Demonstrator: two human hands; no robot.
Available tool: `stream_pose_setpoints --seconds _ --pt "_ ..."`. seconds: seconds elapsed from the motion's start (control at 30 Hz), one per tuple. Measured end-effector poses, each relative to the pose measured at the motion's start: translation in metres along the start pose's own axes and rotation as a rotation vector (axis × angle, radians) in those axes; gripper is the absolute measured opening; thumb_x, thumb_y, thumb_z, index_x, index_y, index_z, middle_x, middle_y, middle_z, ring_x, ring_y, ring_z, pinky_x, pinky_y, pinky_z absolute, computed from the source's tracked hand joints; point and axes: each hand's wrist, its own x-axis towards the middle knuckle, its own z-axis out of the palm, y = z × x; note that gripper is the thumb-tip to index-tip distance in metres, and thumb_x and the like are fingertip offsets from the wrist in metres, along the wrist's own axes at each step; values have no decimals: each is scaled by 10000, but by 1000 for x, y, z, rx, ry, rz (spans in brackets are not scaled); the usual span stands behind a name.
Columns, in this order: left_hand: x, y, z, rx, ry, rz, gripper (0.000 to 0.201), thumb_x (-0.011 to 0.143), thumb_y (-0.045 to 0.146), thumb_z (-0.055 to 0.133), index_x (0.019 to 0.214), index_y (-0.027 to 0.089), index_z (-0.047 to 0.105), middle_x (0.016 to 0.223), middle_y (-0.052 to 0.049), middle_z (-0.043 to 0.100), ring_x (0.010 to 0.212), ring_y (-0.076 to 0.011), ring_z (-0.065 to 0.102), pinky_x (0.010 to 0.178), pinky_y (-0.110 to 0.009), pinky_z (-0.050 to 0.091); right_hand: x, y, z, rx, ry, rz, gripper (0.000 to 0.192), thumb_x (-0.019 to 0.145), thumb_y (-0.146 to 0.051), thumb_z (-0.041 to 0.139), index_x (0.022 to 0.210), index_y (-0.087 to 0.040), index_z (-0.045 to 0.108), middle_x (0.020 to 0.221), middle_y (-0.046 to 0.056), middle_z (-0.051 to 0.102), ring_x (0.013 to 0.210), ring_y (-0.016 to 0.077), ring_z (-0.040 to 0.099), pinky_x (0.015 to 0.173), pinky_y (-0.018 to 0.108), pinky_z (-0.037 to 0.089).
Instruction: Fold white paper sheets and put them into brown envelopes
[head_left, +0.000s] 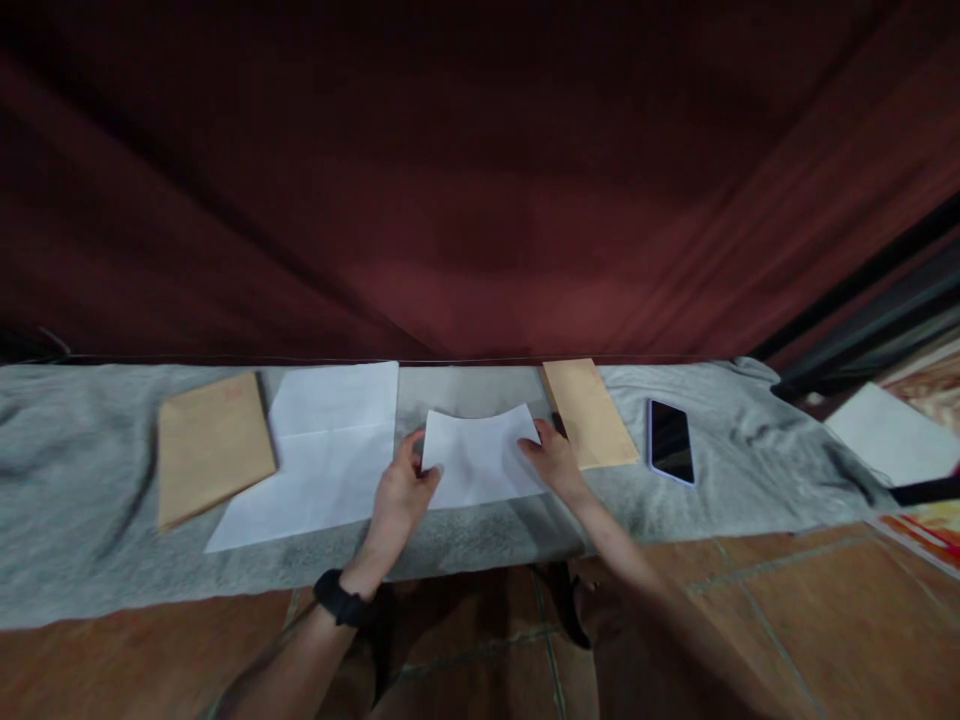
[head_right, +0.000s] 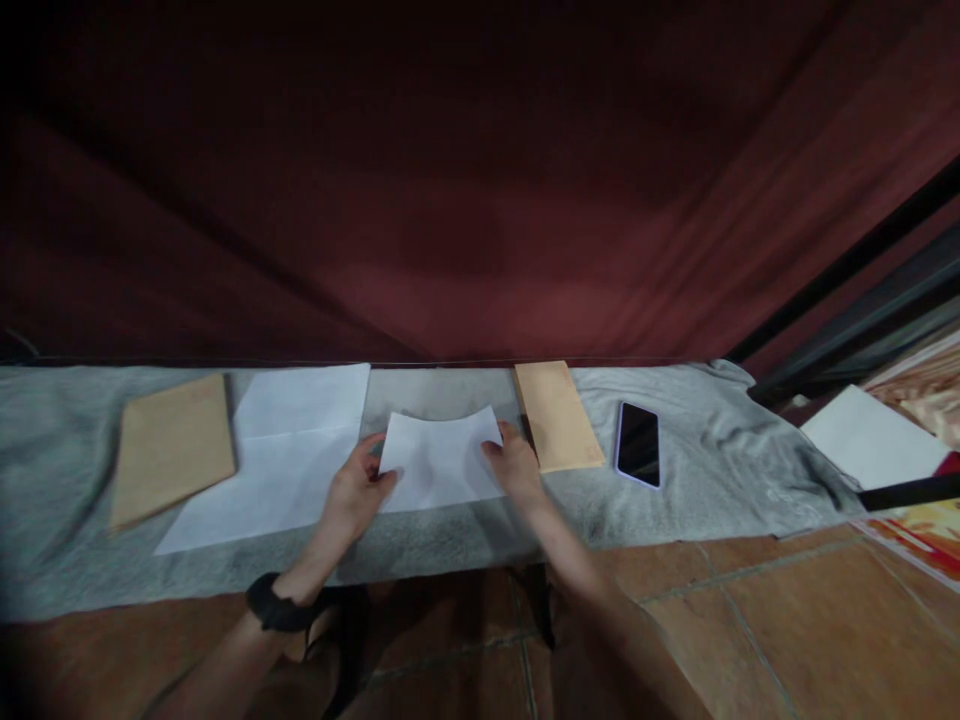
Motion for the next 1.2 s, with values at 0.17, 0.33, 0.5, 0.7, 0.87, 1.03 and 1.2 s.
stream_pose_setpoints --seconds 0.17,0.33,0.5,0.7,0.87,1.03,1.2 --pt "-10 10 0 513 -73 -46 653 877 233 566 1506 219 390 1025 -83 737 899 -263 712 763 -341 501 -7 -11 5 -368 -21 3 505 934 -286 591 1426 -224 498 1043 80 758 979 266 726 831 324 526" --pt "-8 15 -4 606 -133 -64 691 910 255 536 1556 234 292 1057 -92 748 934 -270 722 777 -341 503 -13 -10 5 -431 -25 -10 548 960 -306 554 1482 -195 429 1104 100 749 1040 271 718 862 334 525" --pt "-5 12 -5 607 -162 -55 719 887 222 551 1558 267 297 1059 -74 754 948 -263 723 782 -337 507 -15 1 5 -433 -4 -43 548 951 -307 564 1472 -185 443 1121 103 747 1022 263 722 866 323 520" --pt "-12 15 -4 709 -107 27 654 901 248 544 1529 190 375 1162 -137 716 1022 -294 700 862 -399 531 -21 4 7 -491 36 -84 578 942 -303 572 1479 -136 435 1114 140 739 976 293 720 841 354 520" --pt "-23 13 20 785 80 425 545 934 192 457 1466 72 448 1521 -231 456 1419 -361 428 1128 -510 392 -28 -1 2 -521 190 -216 605 953 -320 547 1487 -66 420 1199 215 672 1121 350 631 943 451 500" --pt "-22 3 65 729 -22 643 578 957 166 357 1528 76 353 1627 -170 333 1537 -283 225 1220 -492 289 -26 -15 26 -231 205 -448 509 1042 -400 348 1451 -139 504 1399 178 587 1319 287 521 1101 482 434" --pt "-7 -7 89 752 -90 672 625 941 187 390 1545 46 307 1611 -197 350 1537 -271 222 1235 -496 258 -23 -26 67 -47 30 -503 561 1072 -429 232 1503 -151 460 1525 115 501 1438 202 421 1196 426 367"
